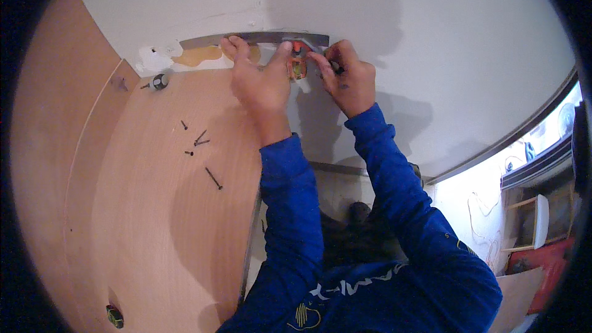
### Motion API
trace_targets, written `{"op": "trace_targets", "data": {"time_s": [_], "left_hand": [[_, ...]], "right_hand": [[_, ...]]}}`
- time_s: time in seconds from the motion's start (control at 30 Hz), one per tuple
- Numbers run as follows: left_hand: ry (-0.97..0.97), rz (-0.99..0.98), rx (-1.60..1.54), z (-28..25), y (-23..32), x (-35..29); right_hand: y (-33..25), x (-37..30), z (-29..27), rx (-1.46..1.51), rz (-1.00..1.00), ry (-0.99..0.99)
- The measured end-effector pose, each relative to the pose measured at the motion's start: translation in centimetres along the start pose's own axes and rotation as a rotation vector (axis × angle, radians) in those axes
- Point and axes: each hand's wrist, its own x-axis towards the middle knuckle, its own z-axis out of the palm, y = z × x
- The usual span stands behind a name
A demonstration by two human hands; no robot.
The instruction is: The person measures and marks a wooden cabinet using a speed square and pencil, then gathers screws and a drill. They carry a large plywood panel and fit it into the cabinet structure.
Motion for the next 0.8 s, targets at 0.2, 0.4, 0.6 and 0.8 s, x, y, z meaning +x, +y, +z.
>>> {"op": "trace_targets", "data": {"time_s": [0.2,0.4,0.6,0.8], "left_hand": [[0.000,-0.048,-0.032,0.0,0.6,-0.1],[0.024,-0.011,0.017,-0.1,1.0,-0.2],[0.020,-0.022,0.034,-0.2,1.0,-0.3],[0.020,-0.028,0.022,-0.2,1.2,-0.2]], "right_hand": [[0.0,0.4,-0.2,0.043,0.022,-0.035],[0.0,0.3,0.1,0.074,0.011,-0.004],[-0.2,0.5,-0.1,0.048,-0.009,-0.002],[-0.6,0.5,-0.2,0.043,-0.017,0.019]]}}
